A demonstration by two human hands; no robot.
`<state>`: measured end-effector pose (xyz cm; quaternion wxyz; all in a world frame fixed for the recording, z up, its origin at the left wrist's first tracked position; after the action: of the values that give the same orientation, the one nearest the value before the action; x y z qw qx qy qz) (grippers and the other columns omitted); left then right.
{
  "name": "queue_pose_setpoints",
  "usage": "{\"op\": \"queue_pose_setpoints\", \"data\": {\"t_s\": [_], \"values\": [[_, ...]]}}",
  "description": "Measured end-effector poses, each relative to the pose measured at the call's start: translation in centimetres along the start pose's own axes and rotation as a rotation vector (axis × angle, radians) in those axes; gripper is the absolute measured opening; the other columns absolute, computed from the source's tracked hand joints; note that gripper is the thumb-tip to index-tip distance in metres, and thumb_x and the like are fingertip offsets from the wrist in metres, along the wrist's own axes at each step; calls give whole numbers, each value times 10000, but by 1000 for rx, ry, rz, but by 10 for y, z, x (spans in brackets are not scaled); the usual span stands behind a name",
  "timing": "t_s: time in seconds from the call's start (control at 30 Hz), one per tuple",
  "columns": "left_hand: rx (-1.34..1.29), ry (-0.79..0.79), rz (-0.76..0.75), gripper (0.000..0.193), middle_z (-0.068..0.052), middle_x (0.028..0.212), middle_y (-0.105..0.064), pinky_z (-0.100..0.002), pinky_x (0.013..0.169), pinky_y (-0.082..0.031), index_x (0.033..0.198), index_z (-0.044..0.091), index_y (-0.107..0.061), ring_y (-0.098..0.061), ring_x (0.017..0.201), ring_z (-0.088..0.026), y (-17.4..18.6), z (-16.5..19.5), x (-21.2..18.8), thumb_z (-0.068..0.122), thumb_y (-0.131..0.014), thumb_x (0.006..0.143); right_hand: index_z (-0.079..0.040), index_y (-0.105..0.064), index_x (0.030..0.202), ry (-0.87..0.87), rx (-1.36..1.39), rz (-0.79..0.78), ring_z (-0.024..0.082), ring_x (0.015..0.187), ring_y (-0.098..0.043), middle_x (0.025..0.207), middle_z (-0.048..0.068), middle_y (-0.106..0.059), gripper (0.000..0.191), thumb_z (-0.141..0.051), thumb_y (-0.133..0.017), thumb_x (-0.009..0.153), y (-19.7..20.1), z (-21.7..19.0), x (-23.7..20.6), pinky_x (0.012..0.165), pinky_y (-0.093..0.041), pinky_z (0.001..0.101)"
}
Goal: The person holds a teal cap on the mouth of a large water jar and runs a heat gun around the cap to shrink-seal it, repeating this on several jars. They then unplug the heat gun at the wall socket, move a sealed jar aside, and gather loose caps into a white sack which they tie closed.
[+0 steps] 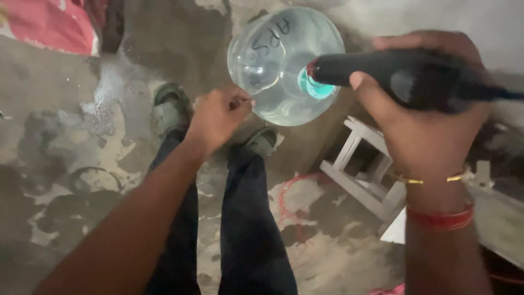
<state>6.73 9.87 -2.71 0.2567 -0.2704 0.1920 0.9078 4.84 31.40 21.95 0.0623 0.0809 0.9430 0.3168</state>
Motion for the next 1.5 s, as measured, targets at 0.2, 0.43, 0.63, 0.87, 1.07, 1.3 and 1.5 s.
{"op": "queue_pose_setpoints", "data": {"t_s": [0.2,0.43,0.63,0.87,1.07,1.3,1.5], "values": [[-173,-142,179,210,-137,810,-738,-362,688,-566,1055,53,-736,-745,728,-232,31,-7,-5,143,-672,876,-32,-627,1123,20,-142,-125,106,1049,-681,1135,46,-716,337,-33,-852,872,-49,-38,23,976,-553,258],[-182,-81,180,176,-155,841,-751,-373,750,-574,1043,45,-716,-762,811,-280,62,-30,-12,83,-617,902,-33,-681,1057,-192,-339,-16,145,965,-652,1090,84,-723,318,-12,-852,789,-58,-37,-7,896,-529,289],[-148,-178,138,180,-138,910,-770,-372,791,-588,1025,15,-690,-769,892,-257,86,-30,-21,-9,-600,871,-32,-566,1143,-297,-110,389,166,1118,-677,1187,114,-711,420,3,-858,842,-21,-16,-51,1053,-551,308],[-22,-171,9,214,-95,965,-785,-341,807,-603,975,60,-730,-776,918,-219,87,5,-21,-35,-619,819,-13,-619,1199,-298,235,511,197,1149,-687,1225,146,-711,347,69,-829,935,6,-7,-61,1080,-577,336],[74,-159,-76,181,-84,974,-798,-350,835,-605,1000,106,-753,-778,937,-215,52,30,-7,53,-651,860,-50,-574,1155,-334,189,656,182,1141,-687,1206,122,-694,382,62,-819,885,16,-4,-61,1053,-587,308],[69,-210,-73,481,-147,1201,-734,-430,951,-549,1240,105,-672,-708,1127,-329,-27,71,-4,43,-719,766,-62,-585,1116,-481,436,696,169,1065,-699,1194,123,-708,371,70,-795,840,27,26,-75,882,-622,287],[174,-486,-32,868,-308,1435,-507,-483,1037,-457,1496,68,-429,-523,1259,-499,-80,115,6,-79,-670,675,-51,-597,1154,-481,736,715,224,1080,-713,1195,127,-703,328,72,-771,904,53,73,-101,903,-645,347]]}}
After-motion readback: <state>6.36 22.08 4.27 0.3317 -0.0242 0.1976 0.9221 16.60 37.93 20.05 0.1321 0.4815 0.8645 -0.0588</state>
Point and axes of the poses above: each hand's wrist, its own x-axis towards the middle knuckle, its own y-axis out of the back of the hand, z = x × y, the point moved 9 cm from there along x, towards the middle knuckle
